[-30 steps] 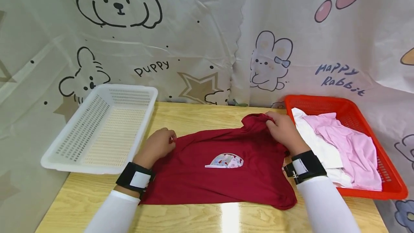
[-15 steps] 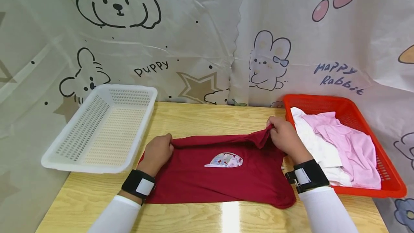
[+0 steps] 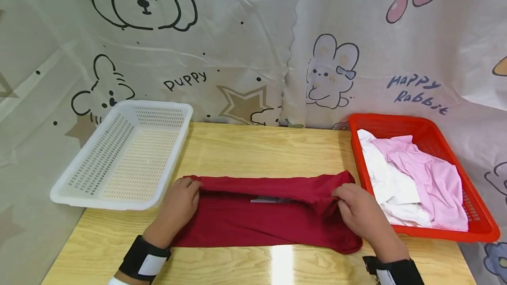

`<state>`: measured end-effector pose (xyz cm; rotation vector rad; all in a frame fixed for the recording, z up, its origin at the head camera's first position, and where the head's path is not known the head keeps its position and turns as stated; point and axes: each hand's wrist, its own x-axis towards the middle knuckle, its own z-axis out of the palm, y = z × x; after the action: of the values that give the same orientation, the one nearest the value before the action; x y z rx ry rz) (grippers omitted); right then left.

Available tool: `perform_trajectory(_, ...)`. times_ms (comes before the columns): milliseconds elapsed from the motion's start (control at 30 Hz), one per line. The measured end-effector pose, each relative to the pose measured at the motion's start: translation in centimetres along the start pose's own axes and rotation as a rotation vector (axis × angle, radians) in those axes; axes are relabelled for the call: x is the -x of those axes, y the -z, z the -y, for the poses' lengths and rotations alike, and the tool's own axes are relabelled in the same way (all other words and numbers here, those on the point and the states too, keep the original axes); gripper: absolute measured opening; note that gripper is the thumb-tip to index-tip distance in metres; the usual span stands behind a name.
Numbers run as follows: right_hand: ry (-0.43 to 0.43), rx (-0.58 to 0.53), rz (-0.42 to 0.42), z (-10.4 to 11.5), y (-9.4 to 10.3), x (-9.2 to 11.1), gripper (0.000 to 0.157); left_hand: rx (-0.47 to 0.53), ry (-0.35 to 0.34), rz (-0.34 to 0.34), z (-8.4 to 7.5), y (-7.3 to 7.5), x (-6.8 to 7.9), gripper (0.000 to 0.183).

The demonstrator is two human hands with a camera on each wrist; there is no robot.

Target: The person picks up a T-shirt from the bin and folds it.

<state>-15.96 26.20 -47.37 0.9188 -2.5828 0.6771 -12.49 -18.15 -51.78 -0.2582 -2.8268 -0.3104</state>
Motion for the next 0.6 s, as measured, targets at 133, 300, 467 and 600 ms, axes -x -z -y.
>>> perform_trajectory(133,0.061,0.003,0.034,0.2,-1.4,3.4,0.038,-0.009,-0.065,0.073,0.6,0.2,1.9,0.007)
perform_trajectory(300,0.029,-0.023,0.157,0.9,-2.7,7.0,0.038,-0.027,-0.021,0.136,0.6,0.1,2.9,0.006)
perform_trajectory(467,-0.131,0.018,0.171,2.1,-2.5,6.9,0.03,-0.051,0.017,0.15,-0.2,-0.4,2.3,0.021)
perform_trajectory(600,-0.23,0.058,0.093,2.6,-2.8,5.3,0.016,-0.057,0.0,0.184,-0.7,-0.3,1.7,0.014)
